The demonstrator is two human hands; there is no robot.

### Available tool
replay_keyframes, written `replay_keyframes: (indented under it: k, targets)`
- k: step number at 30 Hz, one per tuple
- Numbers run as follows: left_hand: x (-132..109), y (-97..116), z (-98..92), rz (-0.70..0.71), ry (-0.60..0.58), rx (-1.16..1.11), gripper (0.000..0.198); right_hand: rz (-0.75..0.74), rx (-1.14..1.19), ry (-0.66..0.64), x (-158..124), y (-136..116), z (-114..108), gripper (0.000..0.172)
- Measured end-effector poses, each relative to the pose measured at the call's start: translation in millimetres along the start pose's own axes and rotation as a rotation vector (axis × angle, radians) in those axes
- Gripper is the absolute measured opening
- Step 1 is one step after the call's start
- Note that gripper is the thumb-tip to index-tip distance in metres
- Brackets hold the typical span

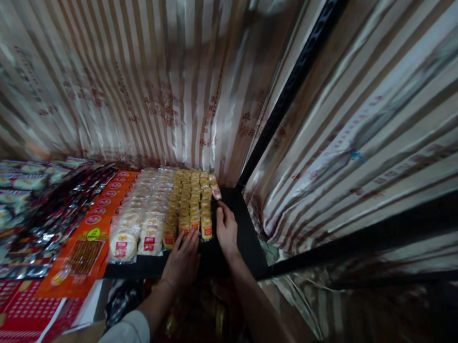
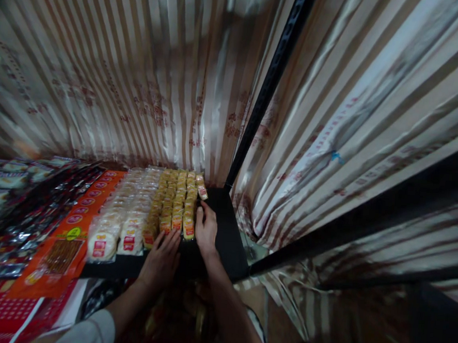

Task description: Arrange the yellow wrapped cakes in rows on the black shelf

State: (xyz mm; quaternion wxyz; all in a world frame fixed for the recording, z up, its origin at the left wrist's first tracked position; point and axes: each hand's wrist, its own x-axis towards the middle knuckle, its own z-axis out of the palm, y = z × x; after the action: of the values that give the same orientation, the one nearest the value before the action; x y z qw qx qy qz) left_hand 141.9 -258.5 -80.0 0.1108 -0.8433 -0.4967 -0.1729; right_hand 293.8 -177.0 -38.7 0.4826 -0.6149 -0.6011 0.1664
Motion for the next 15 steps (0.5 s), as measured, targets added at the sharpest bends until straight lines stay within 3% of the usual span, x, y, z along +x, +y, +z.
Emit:
replay_keyframes:
  k: [5, 8, 12, 15]
  targets:
    - [-0.8, 0.2, 0.9, 0.016, 0.041, 0.014, 0.040, 0.078, 0.067, -0.084, -50.0, 18.0, 2.8, 0.049]
    - [-1.0, 1.4, 1.7, 0.017, 0.072, 0.012, 0.039, 0.026, 0.085, -0.132, -52.8, 23.5, 12.4, 0.044]
    - [-2.9, 1.0, 3.1, 0.008, 0.125, -0.010, 0.037, -0.035, 0.120, -0.099, -50.4, 30.1, 19.8, 0.040]
    - [-5.2, -0.3, 5.9, 0.083, 0.117, -0.029, 0.036, -0.032, 0.149, -0.089, -51.0, 34.8, 20.8, 0.039]
